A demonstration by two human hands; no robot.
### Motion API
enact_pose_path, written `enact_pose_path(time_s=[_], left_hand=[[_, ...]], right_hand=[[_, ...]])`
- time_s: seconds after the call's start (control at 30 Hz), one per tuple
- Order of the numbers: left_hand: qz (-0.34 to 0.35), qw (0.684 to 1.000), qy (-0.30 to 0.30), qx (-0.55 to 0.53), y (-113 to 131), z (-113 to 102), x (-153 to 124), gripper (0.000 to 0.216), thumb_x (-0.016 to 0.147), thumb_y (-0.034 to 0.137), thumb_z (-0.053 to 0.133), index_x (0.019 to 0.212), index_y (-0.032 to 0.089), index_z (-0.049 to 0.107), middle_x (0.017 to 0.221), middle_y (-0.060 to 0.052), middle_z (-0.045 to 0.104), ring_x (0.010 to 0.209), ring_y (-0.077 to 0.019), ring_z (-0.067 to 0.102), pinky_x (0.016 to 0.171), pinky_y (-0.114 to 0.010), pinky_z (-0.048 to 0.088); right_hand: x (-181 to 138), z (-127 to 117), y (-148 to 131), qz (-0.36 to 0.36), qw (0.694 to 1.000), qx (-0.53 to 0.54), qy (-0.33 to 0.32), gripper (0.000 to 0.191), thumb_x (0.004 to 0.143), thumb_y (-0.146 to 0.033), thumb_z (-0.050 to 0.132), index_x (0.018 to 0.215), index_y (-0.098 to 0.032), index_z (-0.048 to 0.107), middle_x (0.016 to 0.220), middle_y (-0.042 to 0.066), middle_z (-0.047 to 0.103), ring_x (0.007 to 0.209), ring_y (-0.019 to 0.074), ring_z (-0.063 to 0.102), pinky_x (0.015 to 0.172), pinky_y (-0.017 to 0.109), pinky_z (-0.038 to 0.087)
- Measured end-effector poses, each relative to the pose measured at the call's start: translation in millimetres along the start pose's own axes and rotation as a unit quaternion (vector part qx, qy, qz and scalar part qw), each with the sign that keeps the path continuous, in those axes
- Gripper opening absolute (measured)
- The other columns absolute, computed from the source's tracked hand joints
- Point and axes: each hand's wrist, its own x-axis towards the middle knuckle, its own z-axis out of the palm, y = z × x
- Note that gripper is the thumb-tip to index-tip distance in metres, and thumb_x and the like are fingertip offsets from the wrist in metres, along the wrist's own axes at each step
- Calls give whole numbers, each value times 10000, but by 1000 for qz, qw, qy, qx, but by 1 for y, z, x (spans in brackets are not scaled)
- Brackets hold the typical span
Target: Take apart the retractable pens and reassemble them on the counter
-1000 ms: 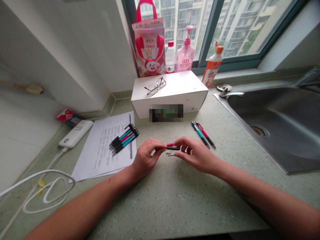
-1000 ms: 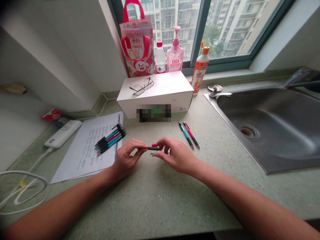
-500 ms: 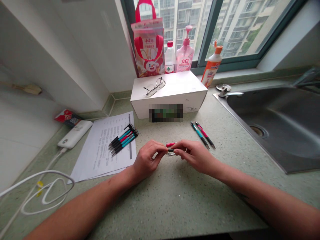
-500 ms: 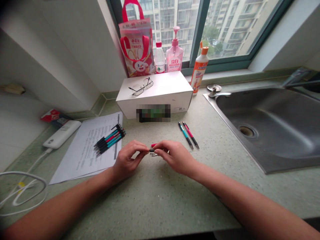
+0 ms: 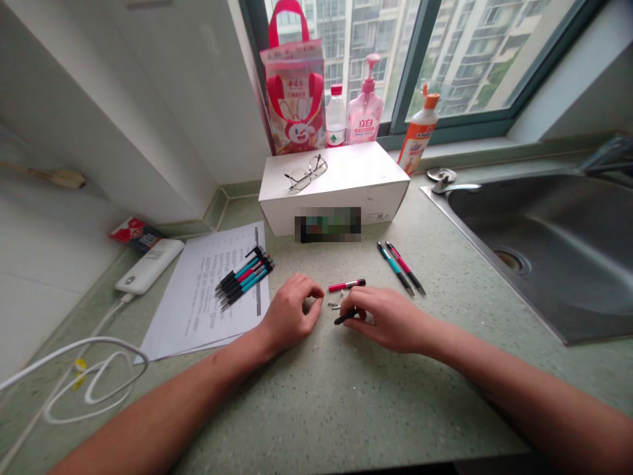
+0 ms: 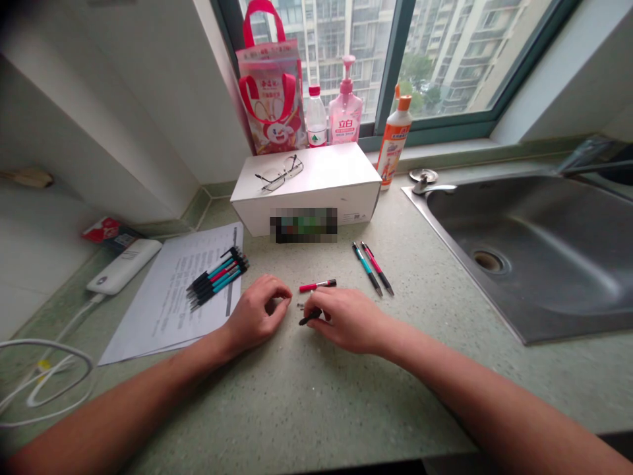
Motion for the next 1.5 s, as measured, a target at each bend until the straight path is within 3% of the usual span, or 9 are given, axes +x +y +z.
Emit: enact_pose_path(time_s=[0.2,0.5,0.67,0.8,0.93,1.5], left_hand=[[12,996,-57,66,2,4,1,74,853,118,583,860,176,629,850,-74,633,833,-232,575,765,-380,468],[3,996,-44,75,-2,5,0,57,885,141,602,871,178,643,853,-71,646,828,-228,585,768,-378,465],[8,999,-15,44,-1,3,0,66,929,172,612,874,170,647,831,-60,675,797,-212,597,752,-365,473],[41,997,27,-52,4,0,1,51,942,167,612,928,172,661,821,-52,706,764,-180,617,718,-320,503],[68,991,9,-116,9,-1,0,72,944,151,604,943,174,672,822,-59,725,765,-170,635,709,-296,523],[73,990,61,-108,5,2,-2,71,887,134,697,950,167,691,772,-36,718,692,-147,612,637,-262,514]], right_hand=[[-1,4,0,-20,998,-62,-27,260,806,-196,741,1056,-216,669,1011,72,690,925,228,645,750,339,469],[-2,4,6,-35,996,-77,-30,69,845,-200,703,900,-213,664,935,49,650,877,202,622,752,333,463],[0,5,7,-23,996,-90,13,44,902,-201,636,946,-202,642,971,73,676,887,212,631,742,335,469],[1,6,9,-11,993,-87,84,54,961,-238,588,972,-200,625,940,58,706,835,187,652,737,319,475],[2,6,11,-38,987,-88,132,103,988,-275,565,961,-203,634,941,59,716,863,183,670,752,308,489],[1,8,-1,-32,987,-41,149,123,995,-283,563,1012,-197,650,1021,73,751,910,196,696,799,334,508]])
